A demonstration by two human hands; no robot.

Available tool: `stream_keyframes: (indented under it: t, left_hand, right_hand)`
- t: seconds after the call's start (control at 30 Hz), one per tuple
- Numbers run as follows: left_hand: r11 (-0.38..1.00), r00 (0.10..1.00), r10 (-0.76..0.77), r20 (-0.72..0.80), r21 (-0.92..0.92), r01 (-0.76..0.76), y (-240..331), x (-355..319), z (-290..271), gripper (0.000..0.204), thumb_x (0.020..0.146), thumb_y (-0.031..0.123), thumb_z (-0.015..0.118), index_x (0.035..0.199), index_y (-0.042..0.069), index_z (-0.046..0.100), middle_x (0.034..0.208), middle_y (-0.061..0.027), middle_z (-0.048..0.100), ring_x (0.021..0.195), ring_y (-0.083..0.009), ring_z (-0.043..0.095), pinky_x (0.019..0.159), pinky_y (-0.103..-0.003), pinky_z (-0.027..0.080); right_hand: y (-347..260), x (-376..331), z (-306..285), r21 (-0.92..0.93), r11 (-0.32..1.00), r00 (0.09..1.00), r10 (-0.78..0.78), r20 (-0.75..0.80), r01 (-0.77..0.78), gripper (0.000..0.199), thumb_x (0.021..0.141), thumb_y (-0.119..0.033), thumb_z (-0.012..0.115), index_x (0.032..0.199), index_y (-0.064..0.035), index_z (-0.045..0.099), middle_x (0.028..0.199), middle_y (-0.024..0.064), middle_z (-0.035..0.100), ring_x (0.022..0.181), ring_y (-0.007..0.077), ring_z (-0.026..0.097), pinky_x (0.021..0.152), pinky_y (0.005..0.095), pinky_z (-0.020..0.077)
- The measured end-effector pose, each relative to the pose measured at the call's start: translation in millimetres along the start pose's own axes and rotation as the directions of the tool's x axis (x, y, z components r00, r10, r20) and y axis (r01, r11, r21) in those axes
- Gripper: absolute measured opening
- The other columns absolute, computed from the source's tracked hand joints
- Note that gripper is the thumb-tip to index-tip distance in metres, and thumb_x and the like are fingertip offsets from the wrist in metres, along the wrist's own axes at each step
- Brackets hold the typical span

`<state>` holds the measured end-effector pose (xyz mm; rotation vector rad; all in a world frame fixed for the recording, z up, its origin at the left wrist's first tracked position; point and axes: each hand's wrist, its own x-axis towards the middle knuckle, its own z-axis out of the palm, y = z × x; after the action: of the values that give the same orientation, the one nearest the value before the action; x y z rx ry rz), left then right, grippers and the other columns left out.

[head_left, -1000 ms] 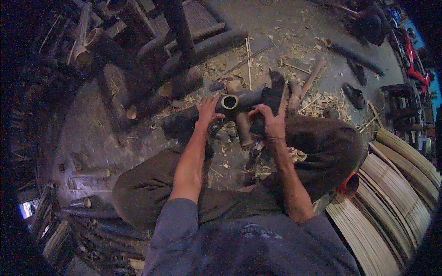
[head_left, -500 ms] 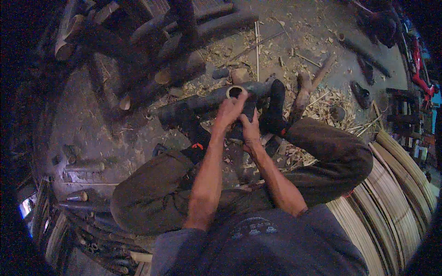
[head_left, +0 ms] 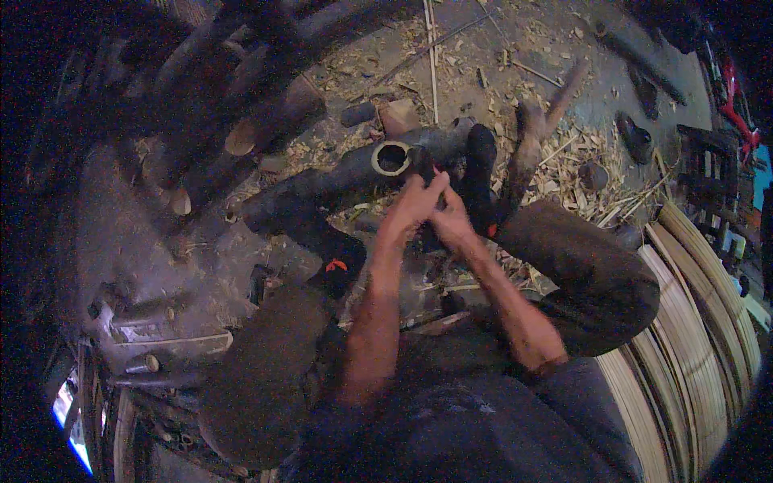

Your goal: The person sits on the floor and assembles a bamboo structure by fitting hollow bamboo poles together. They repeatedly test the fit of the joints, adjust the alignment, and use a hammer to tap the pieces into place.

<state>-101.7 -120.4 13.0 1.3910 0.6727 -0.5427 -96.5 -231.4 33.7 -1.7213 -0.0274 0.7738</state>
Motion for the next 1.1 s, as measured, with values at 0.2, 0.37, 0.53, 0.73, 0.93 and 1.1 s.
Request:
stream_keyframes:
  t: [0.2,0.37,0.53,0.73,0.93,1.1]
  left_hand:
    - [0.794,0.971,0.018,-0.24,-0.587,-0.16,35,29,35,0.052,0.089,0.044,0.048,0.11,-0.003,0.052,0.105,-0.014,0.058,0.095,-0.0247,0.055,0.08,-0.038,0.044]
    - [0.329,0.97,0.182,-0.161,-0.92,-0.214,24,46,30,0.051,0.089,0.049,0.046,0.11,0.003,0.054,0.1,-0.008,0.058,0.089,-0.0221,0.057,0.076,-0.034,0.046]
    - [0.769,0.982,-0.032,-0.184,-0.633,-0.094,17,-32,18,0.058,0.091,0.055,0.04,0.11,0.002,0.055,0.103,-0.0077,0.059,0.095,-0.023,0.056,0.081,-0.037,0.045]
    - [0.711,0.952,-0.018,-0.305,-0.674,-0.203,-32,-17,27,0.067,0.091,0.059,0.035,0.107,-0.002,0.057,0.105,-0.0115,0.06,0.096,-0.0262,0.056,0.085,-0.038,0.043]
    - [0.995,0.884,0.05,-0.464,0.097,-0.005,12,-44,-8,0.068,0.092,0.054,0.035,0.096,-0.009,0.06,0.097,-0.0263,0.061,0.093,-0.0403,0.058,0.083,-0.043,0.044]
    - [0.712,0.985,0.009,-0.175,0.692,0.117,38,-25,-86,0.064,0.092,0.05,0.035,0.1,-0.007,0.061,0.106,-0.0302,0.058,0.102,-0.0439,0.055,0.086,-0.049,0.043]
  right_hand:
    - [-77,66,-74,-0.435,0.802,0.842,-0.149,0.518,0.409,0.061,0.074,-0.023,0.063,0.129,-0.0034,0.045,0.119,0.014,0.058,0.108,0.0208,0.054,0.096,0.0329,0.04]
    - [-78,112,-53,-0.693,0.454,0.774,0.011,0.633,0.56,0.056,0.074,-0.027,0.063,0.126,-0.0113,0.05,0.11,0.0162,0.063,0.094,0.0345,0.062,0.081,0.0429,0.048]
    - [-39,18,-36,-0.729,0.545,0.906,-0.169,0.388,0.414,0.069,0.076,-0.028,0.063,0.138,-0.0232,0.032,0.115,0.0163,0.059,0.098,0.0394,0.058,0.08,0.0476,0.0495]
    - [-38,3,-23,-0.802,0.434,0.897,-0.037,0.44,0.411,0.057,0.079,-0.013,0.059,0.132,-0.0214,0.041,0.115,0.0151,0.059,0.097,0.0367,0.06,0.074,0.0484,0.0523]
    - [5,9,12,-0.508,0.766,0.914,-0.267,0.304,0.393,0.063,0.078,-0.02,0.063,0.136,-0.009,0.039,0.128,0.0163,0.052,0.114,0.0305,0.053,0.095,0.0386,0.0405]
    - [-9,4,106,-0.032,0.975,0.976,-0.219,-0.021,0.218,0.068,0.082,-0.02,0.061,0.139,-0.0009,0.03,0.139,0.018,0.04,0.124,0.0253,0.043,0.102,0.0353,0.0329]
